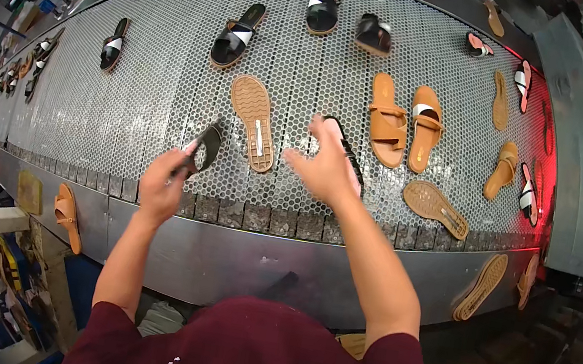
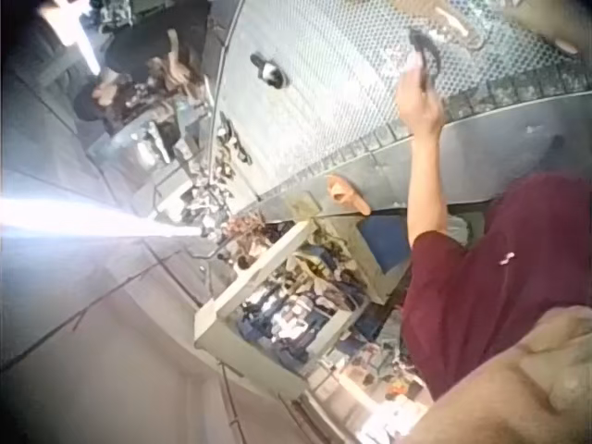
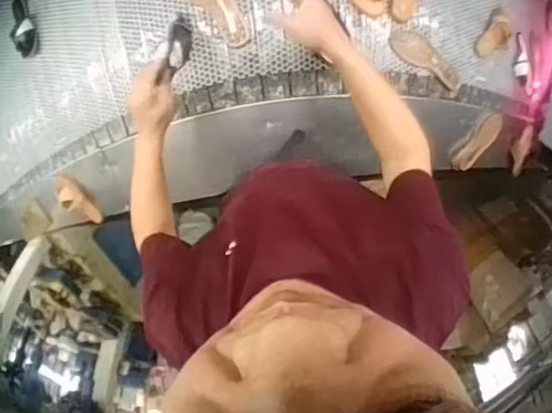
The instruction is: Inspecting and manually testing the assembly of various sandals on a conveyor belt in a shoe manufacturing facility.
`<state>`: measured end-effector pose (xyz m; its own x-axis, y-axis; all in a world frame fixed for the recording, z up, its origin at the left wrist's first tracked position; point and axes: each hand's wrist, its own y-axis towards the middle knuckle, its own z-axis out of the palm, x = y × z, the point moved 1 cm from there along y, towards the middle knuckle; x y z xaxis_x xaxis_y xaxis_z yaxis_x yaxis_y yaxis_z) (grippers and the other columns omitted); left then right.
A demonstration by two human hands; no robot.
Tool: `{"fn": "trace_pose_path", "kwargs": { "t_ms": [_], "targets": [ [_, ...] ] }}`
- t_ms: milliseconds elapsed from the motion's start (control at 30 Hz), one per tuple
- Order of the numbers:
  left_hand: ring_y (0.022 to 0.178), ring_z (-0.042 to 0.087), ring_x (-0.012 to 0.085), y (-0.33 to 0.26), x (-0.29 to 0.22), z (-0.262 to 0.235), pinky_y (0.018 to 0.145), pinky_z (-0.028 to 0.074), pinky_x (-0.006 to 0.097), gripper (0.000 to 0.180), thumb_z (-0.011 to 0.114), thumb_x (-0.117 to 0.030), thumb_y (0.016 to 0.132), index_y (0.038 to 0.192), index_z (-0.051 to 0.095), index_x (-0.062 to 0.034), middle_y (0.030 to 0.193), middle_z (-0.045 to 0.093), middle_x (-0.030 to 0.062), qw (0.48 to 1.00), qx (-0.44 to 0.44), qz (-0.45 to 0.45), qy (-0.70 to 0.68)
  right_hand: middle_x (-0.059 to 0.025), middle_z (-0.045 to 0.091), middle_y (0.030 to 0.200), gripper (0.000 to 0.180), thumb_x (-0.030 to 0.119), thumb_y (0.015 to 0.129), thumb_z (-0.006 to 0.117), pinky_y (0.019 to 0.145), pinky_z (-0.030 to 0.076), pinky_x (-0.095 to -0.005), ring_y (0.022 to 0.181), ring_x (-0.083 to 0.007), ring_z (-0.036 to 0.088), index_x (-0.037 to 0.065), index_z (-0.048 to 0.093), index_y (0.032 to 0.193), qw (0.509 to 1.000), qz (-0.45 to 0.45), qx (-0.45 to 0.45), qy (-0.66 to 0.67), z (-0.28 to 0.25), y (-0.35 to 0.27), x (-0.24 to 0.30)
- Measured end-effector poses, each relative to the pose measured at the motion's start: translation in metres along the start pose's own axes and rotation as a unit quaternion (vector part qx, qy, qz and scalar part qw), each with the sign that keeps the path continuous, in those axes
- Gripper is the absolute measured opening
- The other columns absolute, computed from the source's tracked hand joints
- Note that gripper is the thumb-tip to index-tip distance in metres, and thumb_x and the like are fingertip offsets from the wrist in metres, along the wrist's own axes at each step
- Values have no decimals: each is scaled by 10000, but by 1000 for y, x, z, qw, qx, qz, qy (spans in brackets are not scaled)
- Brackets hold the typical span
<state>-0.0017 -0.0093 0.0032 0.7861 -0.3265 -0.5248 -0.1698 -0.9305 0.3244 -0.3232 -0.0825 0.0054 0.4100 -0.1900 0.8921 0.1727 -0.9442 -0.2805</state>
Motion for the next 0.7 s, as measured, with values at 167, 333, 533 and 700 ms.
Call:
{"fn": "trace_pose_path", "kwargs": {
  "t_ms": [167, 333, 533, 700],
  "targets": [
    [695, 608, 86, 37, -28, -48, 622, 487, 234, 176, 632, -66, 922, 1062, 666, 35, 846, 678, 52, 852, 211, -213, -430, -267, 453, 1419, 1019, 353, 705, 855, 1135, 345, -411, 1332, -388, 445, -27, 307, 1475, 951, -237, 132, -149, 24, -57, 21],
    [1084, 619, 192, 57, -23, 40, 942, 465, 320, 418, 670, -183, 932, 1276, 583, 37, 1170, 672, 132, 679, 292, -220, -637, -69, 704, 1000, 279, 73, 850, 648, 828, 496, -326, 902, -130, 608, 28, 649, 1125, 956, 63, 251, 140, 22, -113, -20],
    [1279, 488, 389, 145, 100, 154, 1069, 391, 448, 797, 714, -499, 824, 1392, 489, 13, 1402, 511, 218, 969, 66, -215, 99, -201, 700, 1015, 353, 189, 838, 676, 840, 517, -394, 940, -338, 685, 63, 654, 1167, 970, 195, 143, -37, -22, -207, -104],
    [1338, 407, 377, 181, 91, 175, 1108, 357, 428, 928, 692, -647, 754, 1430, 481, -47, 1449, 449, 180, 905, 174, -331, 204, -144, 702, 921, 307, 173, 822, 689, 798, 518, -356, 857, -245, 665, 19, 661, 1087, 954, 286, 59, -64, -24, -273, -161]
  ]
}}
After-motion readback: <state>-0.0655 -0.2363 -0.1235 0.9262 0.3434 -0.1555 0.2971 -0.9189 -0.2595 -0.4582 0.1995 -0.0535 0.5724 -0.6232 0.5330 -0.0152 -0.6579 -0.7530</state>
